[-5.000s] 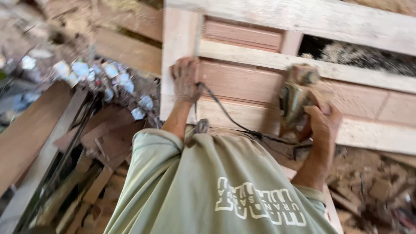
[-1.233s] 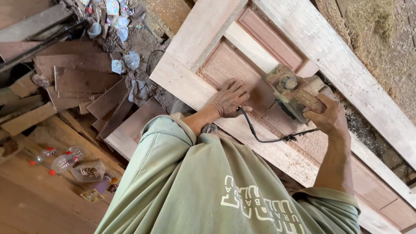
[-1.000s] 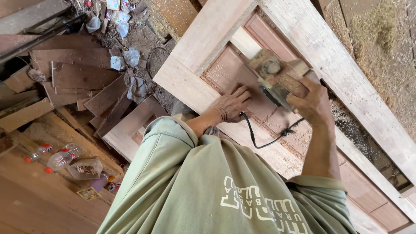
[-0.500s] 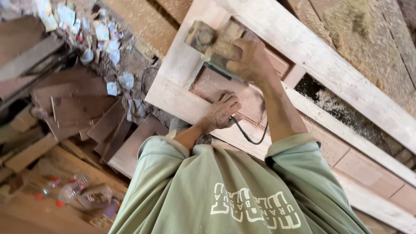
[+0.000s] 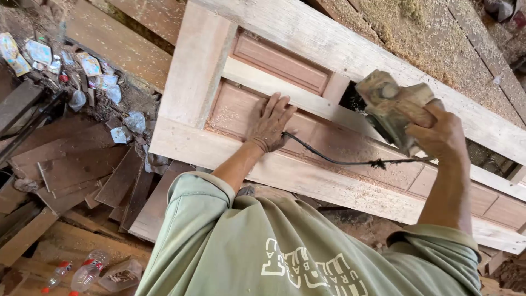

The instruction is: Planing wooden door frames using manual and electric planers

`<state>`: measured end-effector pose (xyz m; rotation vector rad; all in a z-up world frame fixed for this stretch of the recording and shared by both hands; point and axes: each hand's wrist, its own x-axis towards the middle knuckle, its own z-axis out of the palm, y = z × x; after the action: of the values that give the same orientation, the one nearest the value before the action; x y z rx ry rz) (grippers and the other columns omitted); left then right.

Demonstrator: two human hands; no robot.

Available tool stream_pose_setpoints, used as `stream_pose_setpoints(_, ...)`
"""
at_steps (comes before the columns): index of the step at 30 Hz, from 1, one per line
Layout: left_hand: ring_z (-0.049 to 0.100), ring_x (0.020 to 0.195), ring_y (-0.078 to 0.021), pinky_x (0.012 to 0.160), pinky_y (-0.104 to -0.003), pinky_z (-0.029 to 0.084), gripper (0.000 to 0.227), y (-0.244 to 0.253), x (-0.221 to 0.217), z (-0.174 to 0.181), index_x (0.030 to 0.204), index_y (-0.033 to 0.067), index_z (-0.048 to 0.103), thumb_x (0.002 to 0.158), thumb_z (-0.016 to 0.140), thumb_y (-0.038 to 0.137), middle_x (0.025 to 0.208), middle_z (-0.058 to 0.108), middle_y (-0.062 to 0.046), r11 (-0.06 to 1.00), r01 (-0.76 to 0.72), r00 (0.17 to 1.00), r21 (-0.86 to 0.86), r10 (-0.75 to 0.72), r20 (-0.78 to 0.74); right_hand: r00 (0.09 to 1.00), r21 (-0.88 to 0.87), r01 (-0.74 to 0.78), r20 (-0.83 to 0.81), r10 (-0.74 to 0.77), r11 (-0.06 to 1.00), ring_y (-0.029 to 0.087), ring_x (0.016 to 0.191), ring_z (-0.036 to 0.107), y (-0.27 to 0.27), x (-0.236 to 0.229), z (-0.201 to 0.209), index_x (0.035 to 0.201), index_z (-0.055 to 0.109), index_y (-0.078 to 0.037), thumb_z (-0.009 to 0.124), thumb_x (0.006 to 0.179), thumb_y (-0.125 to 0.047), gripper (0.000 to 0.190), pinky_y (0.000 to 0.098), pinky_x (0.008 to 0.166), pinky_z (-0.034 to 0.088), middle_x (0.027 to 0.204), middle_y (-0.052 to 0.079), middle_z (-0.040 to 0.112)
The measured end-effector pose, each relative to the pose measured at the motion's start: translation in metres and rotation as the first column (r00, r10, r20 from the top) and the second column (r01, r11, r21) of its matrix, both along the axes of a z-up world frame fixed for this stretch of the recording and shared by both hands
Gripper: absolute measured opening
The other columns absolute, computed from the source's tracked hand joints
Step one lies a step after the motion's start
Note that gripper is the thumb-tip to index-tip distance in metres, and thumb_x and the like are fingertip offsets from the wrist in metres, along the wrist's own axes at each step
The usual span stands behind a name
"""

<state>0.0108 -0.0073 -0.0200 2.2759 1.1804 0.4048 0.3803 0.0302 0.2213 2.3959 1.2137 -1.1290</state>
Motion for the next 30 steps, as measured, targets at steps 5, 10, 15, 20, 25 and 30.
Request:
stream_pose_setpoints(5,0.014,0.157,-0.0308,0.124,-0.055,0.014,0.068,-0.002,0.008,-0.004,0.161,0.0274,0.035,0.106,0.023,0.065,0.17,0.026,-0.003,0.991,0.058,0.984,-0.123,-0.077,-0.159,0.999,0.046,-0.037,-0.037,0.038,0.998,0.022,0.069,0.053,-0.009,0.069,-0.031,0.116,0.059,-0.002,0.072,0.094,0.0,0.026,0.0365,0.056,0.049,0.092,0.01,0.055)
stream_pose_setpoints(10,0.02,0.155,-0.03,0.122,-0.055,0.019,0.062,-0.002,0.008,-0.004,0.156,0.0262,0.045,0.105,0.035,0.06,0.166,0.033,-0.003,0.999,0.025,0.992,-0.039,-0.029,-0.122,0.988,0.037,-0.094,-0.118,0.098,0.995,0.03,0.076,0.063,0.018,0.065,-0.046,0.135,0.06,0.005,0.073,0.088,0.001,0.049,0.0379,0.06,0.055,0.107,0.021,0.065)
stream_pose_setpoints(15,0.027,0.153,-0.0315,0.12,-0.056,0.024,0.057,-0.001,0.008,-0.001,0.151,0.0246,0.05,0.104,0.044,0.056,0.162,0.04,-0.004,1.0,0.0,0.995,0.019,0.002,-0.097,0.946,0.128,-0.189,-0.241,0.215,0.974,0.026,0.07,0.063,0.038,0.064,-0.066,0.13,0.062,0.007,0.073,0.085,0.0,0.046,0.0335,0.058,0.054,0.102,0.018,0.068)
stream_pose_setpoints(20,0.016,0.156,-0.0279,0.123,-0.055,0.018,0.062,-0.003,0.012,-0.012,0.157,0.029,0.04,0.104,0.039,0.062,0.167,0.029,0.0,0.998,0.028,0.978,-0.054,-0.039,-0.206,0.948,0.053,-0.22,-0.223,0.226,0.974,0.027,0.069,0.065,0.066,0.031,-0.066,0.136,0.059,0.006,0.073,0.089,-0.002,0.05,0.0356,0.058,0.056,0.098,0.017,0.068)
stream_pose_setpoints(25,0.019,0.156,-0.0262,0.123,-0.055,0.018,0.061,-0.004,0.013,-0.012,0.157,0.03,0.041,0.104,0.041,0.06,0.167,0.031,0.002,0.993,0.007,0.984,-0.114,-0.028,-0.178,0.932,0.091,-0.245,-0.251,0.26,0.965,0.021,0.067,0.061,0.089,-0.005,-0.067,0.135,0.059,0.004,0.072,0.088,-0.003,0.049,0.0329,0.059,0.053,0.088,0.01,0.065)
stream_pose_setpoints(30,0.022,0.155,-0.0314,0.12,-0.056,0.023,0.061,-0.01,0.016,-0.024,0.157,0.0314,0.036,0.104,0.042,0.06,0.16,0.032,-0.005,0.997,-0.067,0.991,-0.039,0.062,-0.122,0.893,0.28,-0.354,-0.183,0.411,0.892,0.042,0.076,0.066,0.092,-0.011,-0.116,0.113,0.076,-0.012,0.082,0.075,-0.021,0.04,0.0468,0.064,0.049,0.092,0.023,0.071)
